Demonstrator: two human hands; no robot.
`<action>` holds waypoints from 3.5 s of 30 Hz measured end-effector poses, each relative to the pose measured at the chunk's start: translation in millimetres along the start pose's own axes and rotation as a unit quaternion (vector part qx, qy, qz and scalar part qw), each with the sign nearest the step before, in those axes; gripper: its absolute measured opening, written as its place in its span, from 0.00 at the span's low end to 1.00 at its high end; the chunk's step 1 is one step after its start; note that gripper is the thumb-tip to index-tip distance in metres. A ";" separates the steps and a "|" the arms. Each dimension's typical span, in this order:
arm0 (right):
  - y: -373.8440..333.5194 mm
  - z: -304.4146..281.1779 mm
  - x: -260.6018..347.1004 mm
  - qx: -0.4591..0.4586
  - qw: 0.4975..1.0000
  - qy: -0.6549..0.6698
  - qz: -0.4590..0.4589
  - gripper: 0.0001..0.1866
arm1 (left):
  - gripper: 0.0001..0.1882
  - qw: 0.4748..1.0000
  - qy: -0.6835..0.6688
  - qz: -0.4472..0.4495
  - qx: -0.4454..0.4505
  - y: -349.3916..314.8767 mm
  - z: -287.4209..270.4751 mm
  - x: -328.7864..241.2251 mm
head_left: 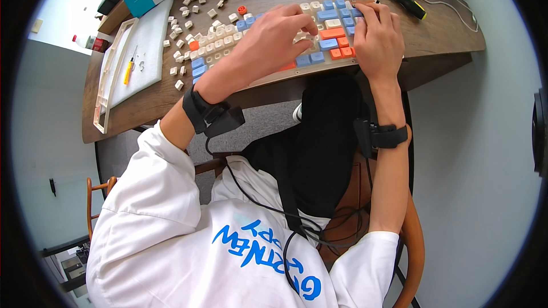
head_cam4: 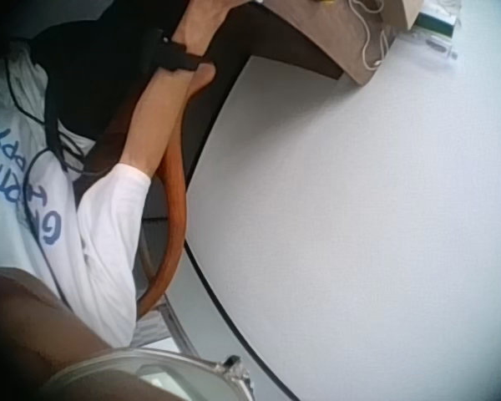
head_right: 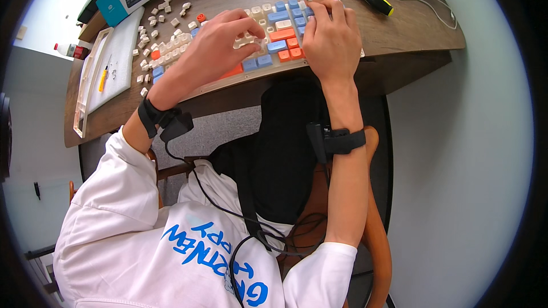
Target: The person assembles a mechanical keyboard by placing keycaps onto the keyboard base. They pick up individual keycaps from the table and press them into place on the switches, working across the keyboard layout.
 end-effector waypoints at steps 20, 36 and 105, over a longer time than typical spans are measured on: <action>0.5 -1.6 0.9 0.003 1.000 0.006 0.006 0.13 | 0.15 0.997 0.024 -0.030 -0.063 32.5 7.2 10.2; -0.2 0.4 0.1 0.003 1.000 0.009 0.012 0.13 | 0.14 0.997 0.028 -0.050 -0.047 30.8 6.4 16.3; 8.0 -1.7 84.7 0.174 0.976 0.131 -0.022 0.17 | 0.14 0.910 0.132 -0.321 -0.227 -209.7 -113.2 165.3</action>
Point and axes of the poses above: each hand's wrist, its own y-axis towards the middle knuckle, its own z-axis out of the palm, x = y × z, the point moved 2 cm from there along y, towards the middle knuckle, and after that the axes turned 7 degrees about -z, right-handed, at the moved point
